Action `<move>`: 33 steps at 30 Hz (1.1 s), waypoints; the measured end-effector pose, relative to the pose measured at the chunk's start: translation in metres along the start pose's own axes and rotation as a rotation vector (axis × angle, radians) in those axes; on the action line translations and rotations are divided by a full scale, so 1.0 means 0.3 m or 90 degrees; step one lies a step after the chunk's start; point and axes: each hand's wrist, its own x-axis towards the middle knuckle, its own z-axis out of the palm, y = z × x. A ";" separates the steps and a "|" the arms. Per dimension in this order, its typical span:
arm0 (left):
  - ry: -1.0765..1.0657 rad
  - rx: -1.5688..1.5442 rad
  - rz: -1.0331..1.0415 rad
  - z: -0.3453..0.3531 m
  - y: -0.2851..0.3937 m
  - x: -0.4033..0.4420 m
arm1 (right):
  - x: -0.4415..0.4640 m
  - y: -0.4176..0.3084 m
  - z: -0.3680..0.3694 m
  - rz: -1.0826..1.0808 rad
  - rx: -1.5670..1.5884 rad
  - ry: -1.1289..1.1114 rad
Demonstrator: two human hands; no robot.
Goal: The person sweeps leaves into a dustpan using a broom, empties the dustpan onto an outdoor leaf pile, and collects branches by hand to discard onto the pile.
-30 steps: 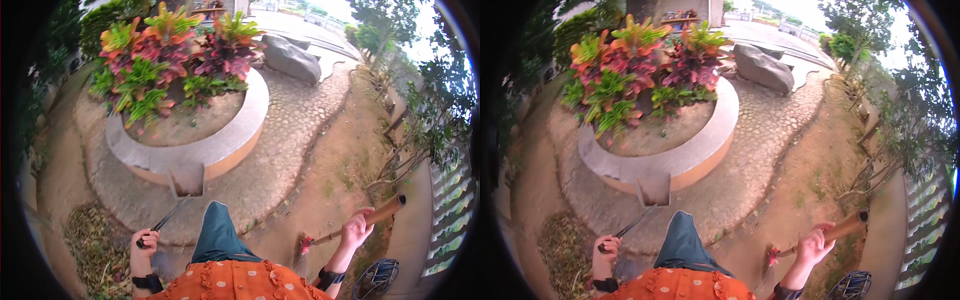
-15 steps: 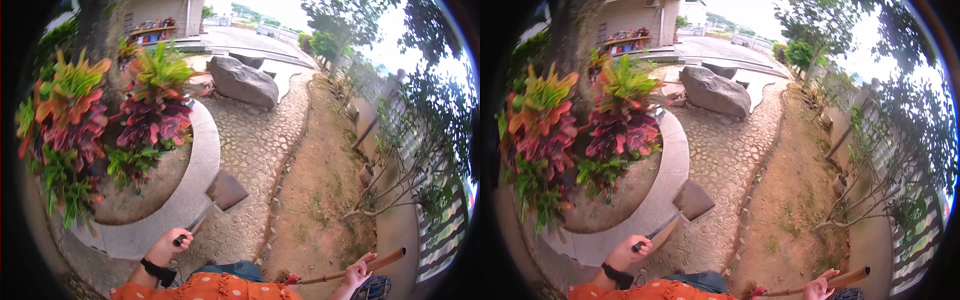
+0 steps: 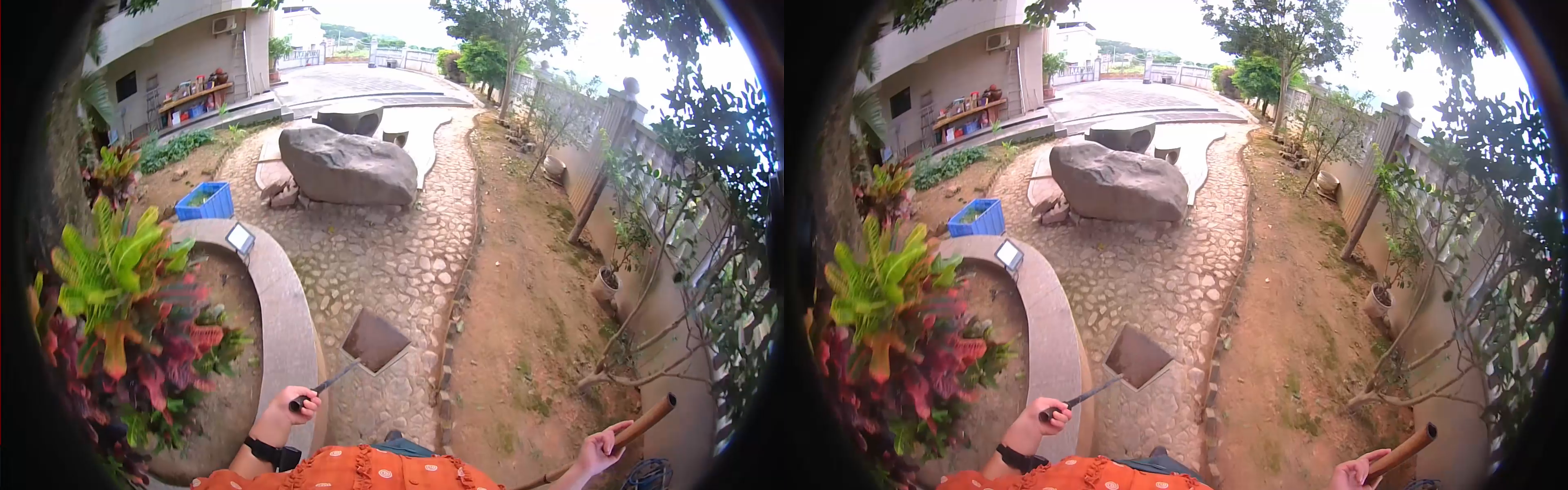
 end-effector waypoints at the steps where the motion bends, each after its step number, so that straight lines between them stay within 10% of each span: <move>1: 0.023 0.012 0.012 0.046 0.074 0.045 | 0.071 0.101 0.005 -0.004 -0.001 0.020; 14: 0.164 0.051 0.077 0.545 1.181 0.835 | 1.140 1.228 -0.083 -0.052 0.048 0.003; 33: 0.030 0.047 -0.077 1.982 2.578 2.395 | 2.970 2.446 -0.439 0.020 0.157 -0.056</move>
